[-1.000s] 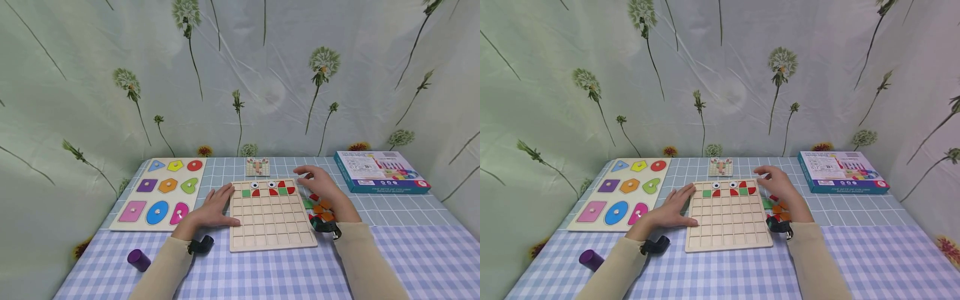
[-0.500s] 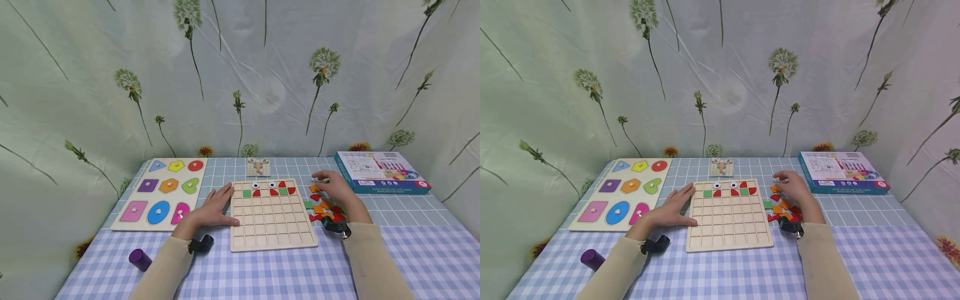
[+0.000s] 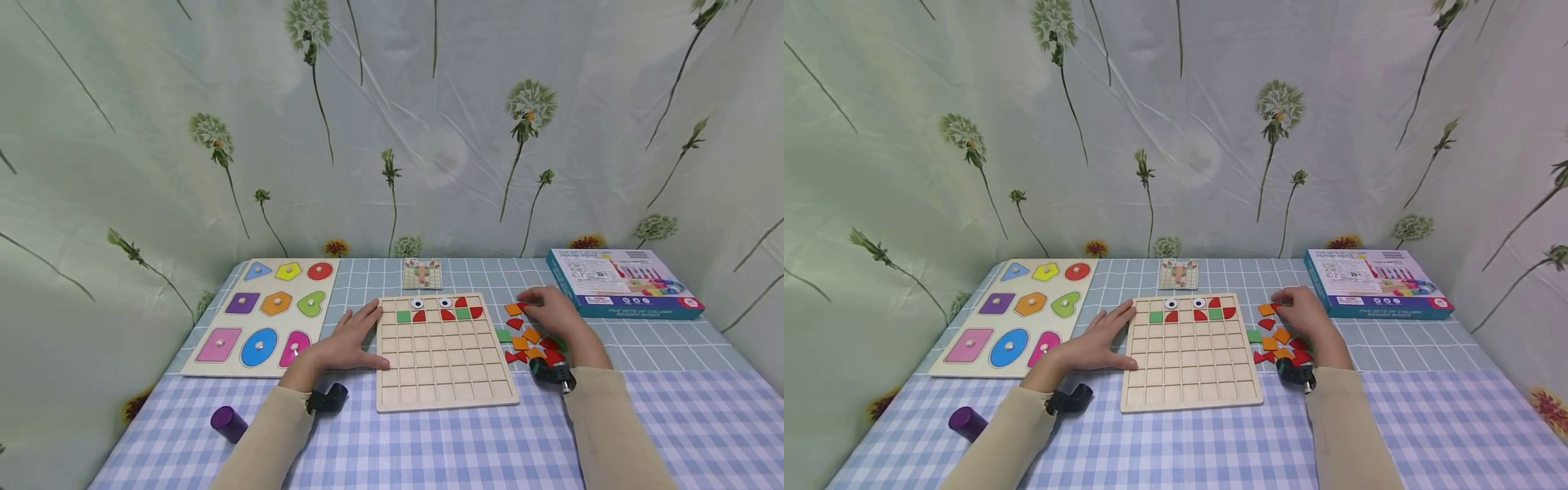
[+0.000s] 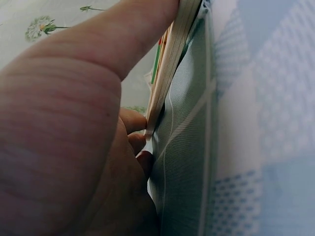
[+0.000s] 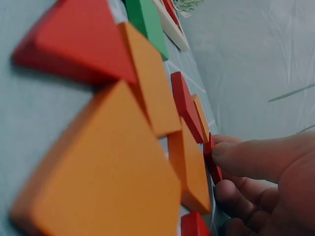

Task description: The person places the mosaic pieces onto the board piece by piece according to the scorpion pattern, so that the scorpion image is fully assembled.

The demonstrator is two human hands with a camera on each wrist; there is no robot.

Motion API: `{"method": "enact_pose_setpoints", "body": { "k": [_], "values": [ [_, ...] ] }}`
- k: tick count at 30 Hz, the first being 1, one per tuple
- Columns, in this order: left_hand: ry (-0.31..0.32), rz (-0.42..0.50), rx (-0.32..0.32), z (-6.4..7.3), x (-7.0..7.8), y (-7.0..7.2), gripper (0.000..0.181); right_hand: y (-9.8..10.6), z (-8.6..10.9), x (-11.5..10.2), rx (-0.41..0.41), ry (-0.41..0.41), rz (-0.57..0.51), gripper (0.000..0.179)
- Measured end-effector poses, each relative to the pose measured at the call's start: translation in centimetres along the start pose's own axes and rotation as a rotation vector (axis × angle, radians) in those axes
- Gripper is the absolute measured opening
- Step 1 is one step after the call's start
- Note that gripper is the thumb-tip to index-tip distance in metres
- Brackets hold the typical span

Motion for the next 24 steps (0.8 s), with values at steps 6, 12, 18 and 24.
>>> {"method": "enact_pose_setpoints", "body": {
  "k": [6,12,18,24],
  "values": [
    [-0.001,-0.001,0.001,0.08,0.09,0.07,0.112,0.02,-0.01,0.24,0.002,0.001,0.0,0.031],
    [0.0,0.003,0.003,0.11,0.13,0.09,0.112,0.15,-0.04,0.33,0.02,-0.015,-0.016,0.031],
    [0.004,0.003,0.002,0.13,0.22,0.1,0.111,0.22,-0.09,0.28,0.048,-0.016,-0.024,0.027],
    [0.0,0.004,0.005,0.08,0.21,0.11,0.112,0.23,-0.12,0.34,0.094,-0.02,-0.05,0.024]
  ]
}}
Point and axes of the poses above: each hand's wrist, its own z-axis away from the middle knuckle, its own y-axis out of the back of the hand, x = y × z, the point moved 3 cm from there along -z, towards the middle knuckle, and after that the axes turned 4 degrees about y, right-handed, at the moved point
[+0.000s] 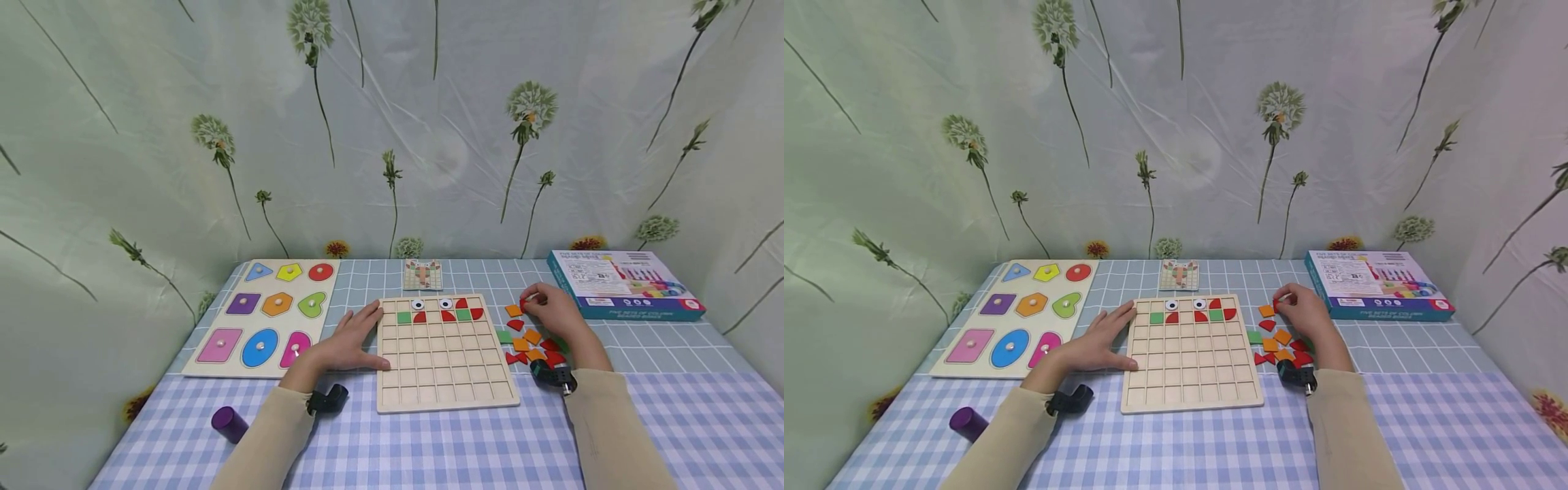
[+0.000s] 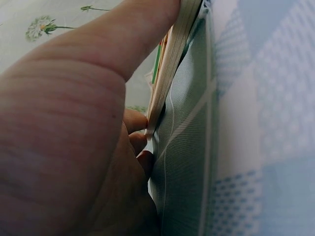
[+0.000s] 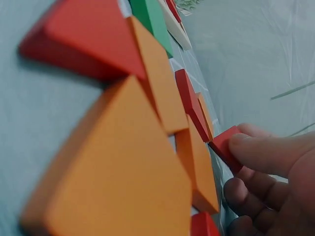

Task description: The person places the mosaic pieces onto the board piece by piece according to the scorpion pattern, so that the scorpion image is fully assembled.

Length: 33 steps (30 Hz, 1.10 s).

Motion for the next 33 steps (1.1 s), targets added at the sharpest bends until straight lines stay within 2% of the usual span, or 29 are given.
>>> {"method": "enact_pose_setpoints", "body": {
  "k": [11,21,29,33],
  "values": [
    [-0.007,0.001,0.008,-0.1,-0.2,-0.1,0.111,0.0,0.0,-0.2,0.099,0.016,-0.072,0.03],
    [0.001,-0.01,0.006,0.0,-0.1,-0.1,0.111,-0.6,-0.1,-1.0,0.074,0.032,-0.151,0.031],
    [-0.008,0.001,0.01,0.1,0.0,0.0,0.11,-1.1,-0.1,-2.0,0.098,0.073,-0.118,0.028],
    [-0.014,0.004,0.013,0.1,-0.1,0.0,0.11,-1.4,-0.2,-2.8,0.094,0.092,-0.136,0.026]
  ]
}}
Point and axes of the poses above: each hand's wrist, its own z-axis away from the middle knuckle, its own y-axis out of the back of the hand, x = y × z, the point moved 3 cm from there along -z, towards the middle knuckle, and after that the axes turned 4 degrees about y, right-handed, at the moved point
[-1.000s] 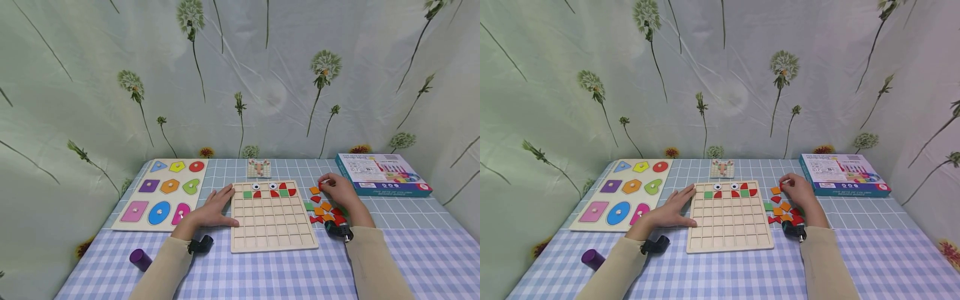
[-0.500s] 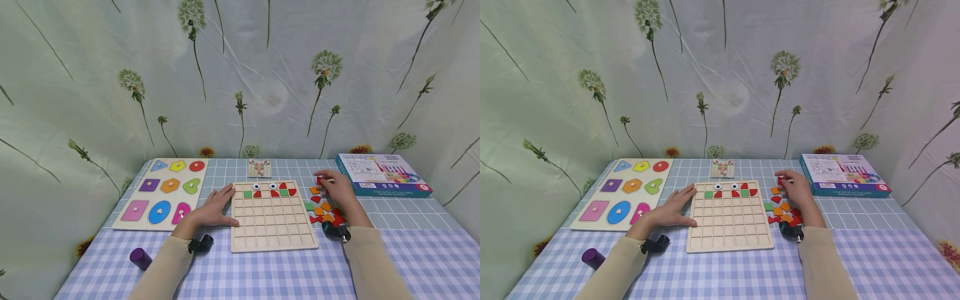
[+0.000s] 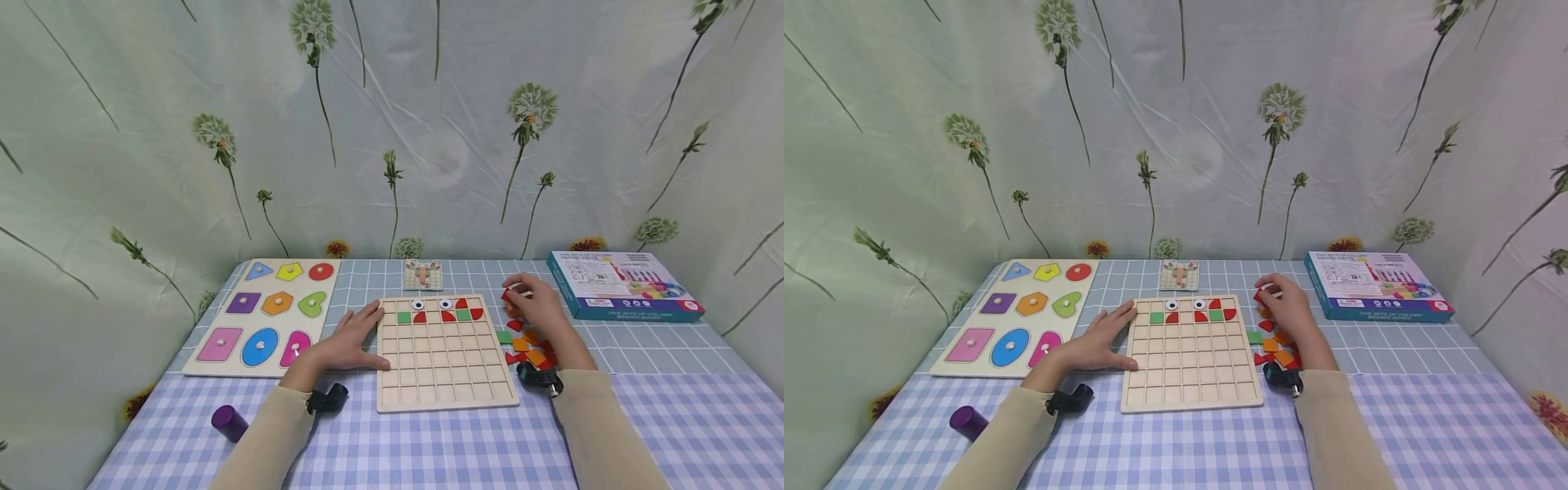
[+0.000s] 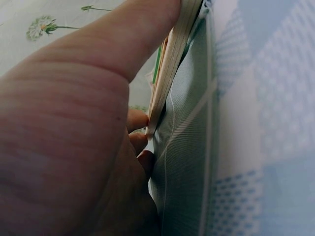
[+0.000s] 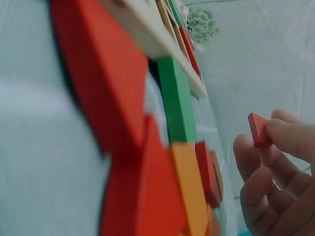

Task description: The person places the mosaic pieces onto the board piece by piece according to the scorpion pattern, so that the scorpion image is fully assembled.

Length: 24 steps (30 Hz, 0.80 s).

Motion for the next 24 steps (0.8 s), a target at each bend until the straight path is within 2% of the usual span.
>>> {"method": "enact_pose_setpoints", "body": {
  "k": [10,16,20,24],
  "values": [
    [0.004,0.009,-0.003,0.1,0.1,0.0,0.11,-1.1,-0.2,-1.7,-0.068,0.028,-0.086,0.034],
    [0.006,0.012,-0.005,0.1,0.2,0.1,0.11,-2.1,-0.3,-2.8,-0.128,0.072,-0.071,0.039],
    [0.003,0.012,-0.002,0.0,0.0,0.0,0.111,-2.7,-0.3,-3.3,-0.137,0.087,-0.067,0.031],
    [0.002,0.013,-0.001,0.0,0.0,0.0,0.11,-3.1,-0.4,-3.6,-0.126,0.104,-0.003,0.026]
  ]
}}
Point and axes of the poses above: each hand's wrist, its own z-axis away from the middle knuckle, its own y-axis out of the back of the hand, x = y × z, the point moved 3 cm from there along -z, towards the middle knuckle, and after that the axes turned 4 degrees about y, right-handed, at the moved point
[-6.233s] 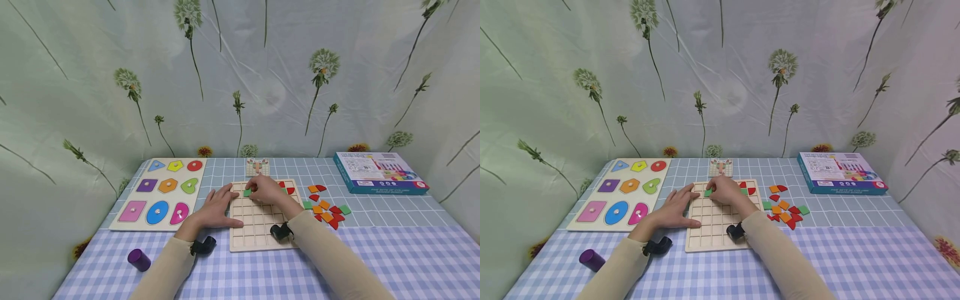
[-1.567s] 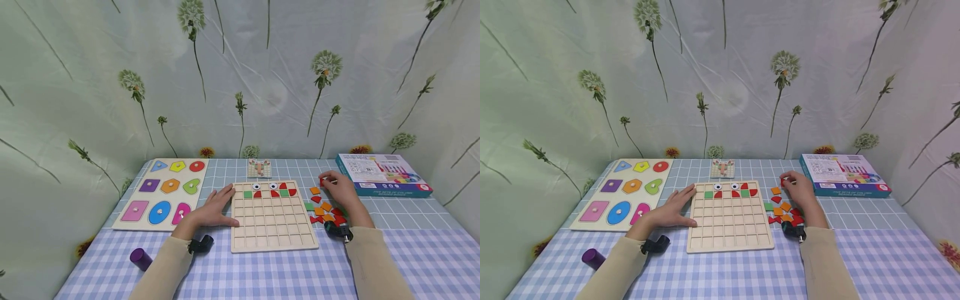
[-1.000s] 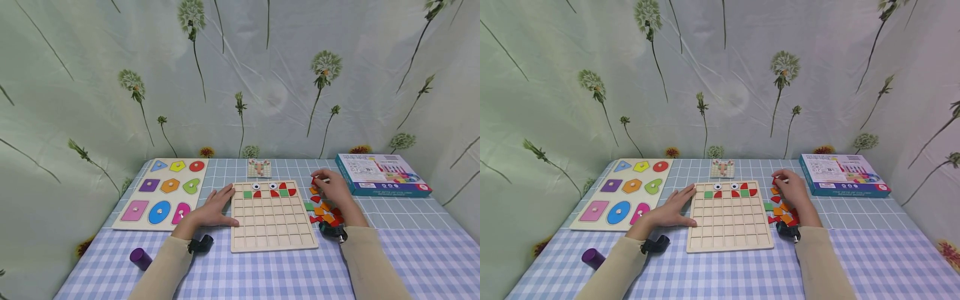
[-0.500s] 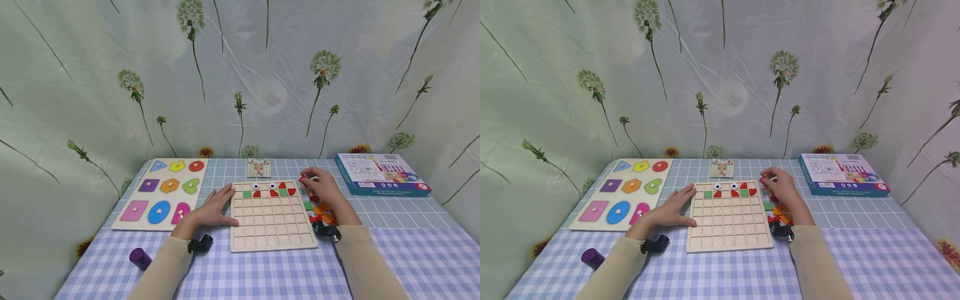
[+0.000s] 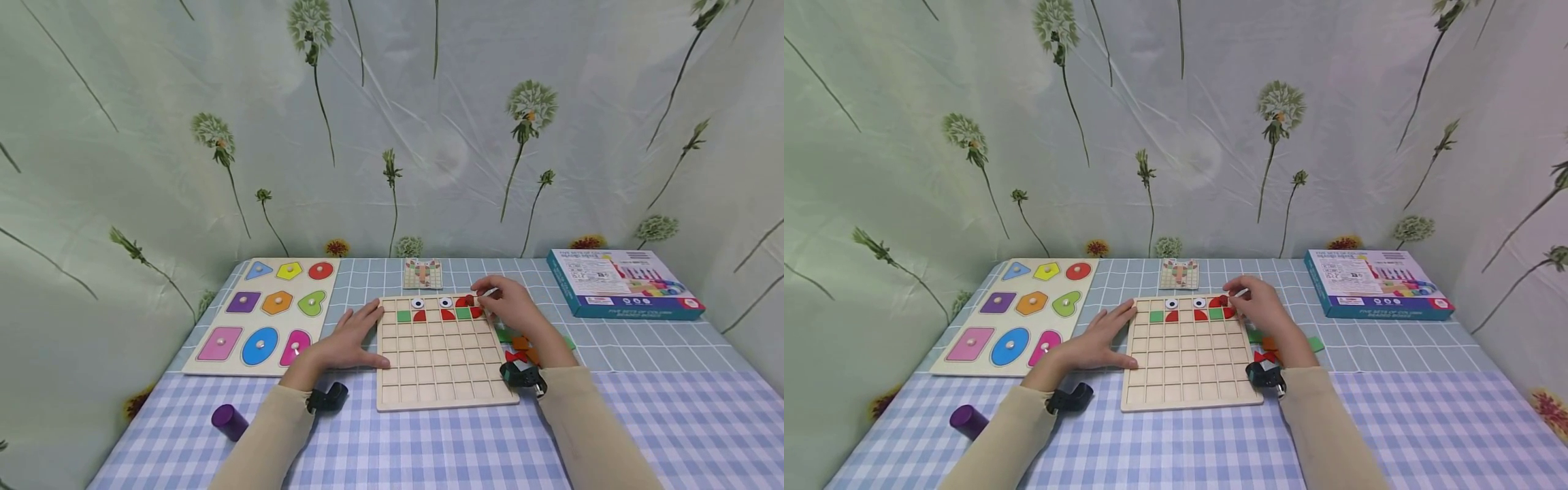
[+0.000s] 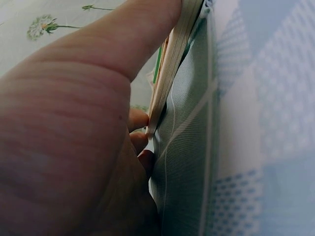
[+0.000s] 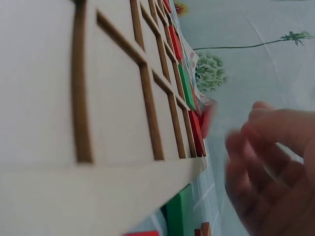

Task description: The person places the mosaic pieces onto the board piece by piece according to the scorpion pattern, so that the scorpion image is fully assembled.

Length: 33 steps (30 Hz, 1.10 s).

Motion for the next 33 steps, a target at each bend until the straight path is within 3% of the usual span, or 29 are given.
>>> {"method": "enact_pose_setpoints", "body": {
  "k": [5,13,19,33],
  "values": [
    [-0.005,-0.006,-0.011,-0.1,0.1,-0.1,0.11,0.2,-0.1,0.3,0.006,0.001,0.116,0.027],
    [0.009,-0.033,-0.005,-0.2,-0.1,-0.1,0.111,0.1,-1.6,0.3,-0.146,0.066,0.238,0.027],
    [0.005,-0.031,-0.009,-0.3,-0.3,-0.1,0.111,-0.4,-2.4,0.1,-0.18,0.097,0.317,0.021],
    [0.028,-0.033,-0.013,-0.1,-0.2,-0.1,0.111,-0.3,-2.8,-0.3,-0.155,0.031,0.307,0.007]
  ]
}}
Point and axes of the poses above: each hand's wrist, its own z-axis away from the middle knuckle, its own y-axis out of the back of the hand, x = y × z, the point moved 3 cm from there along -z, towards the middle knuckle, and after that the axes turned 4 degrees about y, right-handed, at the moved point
